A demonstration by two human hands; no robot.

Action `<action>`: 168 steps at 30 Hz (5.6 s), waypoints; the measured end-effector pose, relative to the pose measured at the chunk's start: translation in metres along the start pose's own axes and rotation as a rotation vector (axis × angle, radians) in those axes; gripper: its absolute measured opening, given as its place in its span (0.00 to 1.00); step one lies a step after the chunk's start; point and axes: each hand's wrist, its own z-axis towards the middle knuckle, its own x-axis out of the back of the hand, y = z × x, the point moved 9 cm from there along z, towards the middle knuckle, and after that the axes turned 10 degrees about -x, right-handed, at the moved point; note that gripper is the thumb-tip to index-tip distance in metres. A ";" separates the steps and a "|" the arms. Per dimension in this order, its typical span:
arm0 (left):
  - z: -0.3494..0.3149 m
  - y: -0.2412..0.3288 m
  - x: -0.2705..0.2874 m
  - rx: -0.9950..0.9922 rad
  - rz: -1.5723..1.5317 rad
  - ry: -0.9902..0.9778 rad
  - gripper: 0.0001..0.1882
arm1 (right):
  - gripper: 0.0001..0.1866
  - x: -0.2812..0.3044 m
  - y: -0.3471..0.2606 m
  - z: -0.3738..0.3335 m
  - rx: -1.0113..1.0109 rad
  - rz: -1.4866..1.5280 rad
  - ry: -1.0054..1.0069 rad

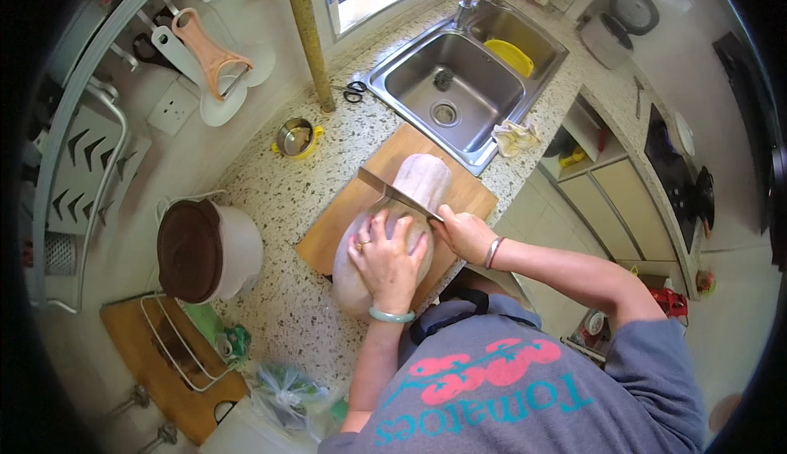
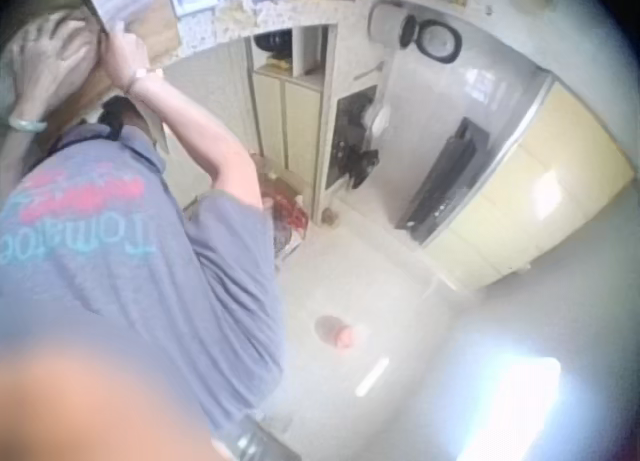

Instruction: The person washes their hands and a small metal strainer in the kitchen sink, then dries their hands. They retrieve a large white pumpkin from a storage shelf and place it on a wooden cutting board. Using a large knife, the person cuts the pumpkin in half and then slices one of the halves into smaller pieces. Finally, they place the cut pumpkin pieces into a plastic bag.

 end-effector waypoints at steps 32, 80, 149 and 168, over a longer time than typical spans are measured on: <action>-0.001 0.019 -0.023 -0.079 0.023 -0.132 0.35 | 0.14 0.074 -0.034 -0.021 -0.197 -0.180 -0.418; 0.009 -0.004 -0.018 -0.011 0.119 -0.157 0.42 | 0.18 -0.044 0.060 0.023 -0.410 0.110 -0.703; -0.007 -0.058 0.006 0.118 -0.408 -0.195 0.46 | 0.23 -0.028 0.118 0.012 -0.338 -0.081 0.252; -0.005 -0.081 0.008 0.137 -0.506 -0.186 0.48 | 0.50 0.025 -0.012 0.058 0.250 0.097 0.245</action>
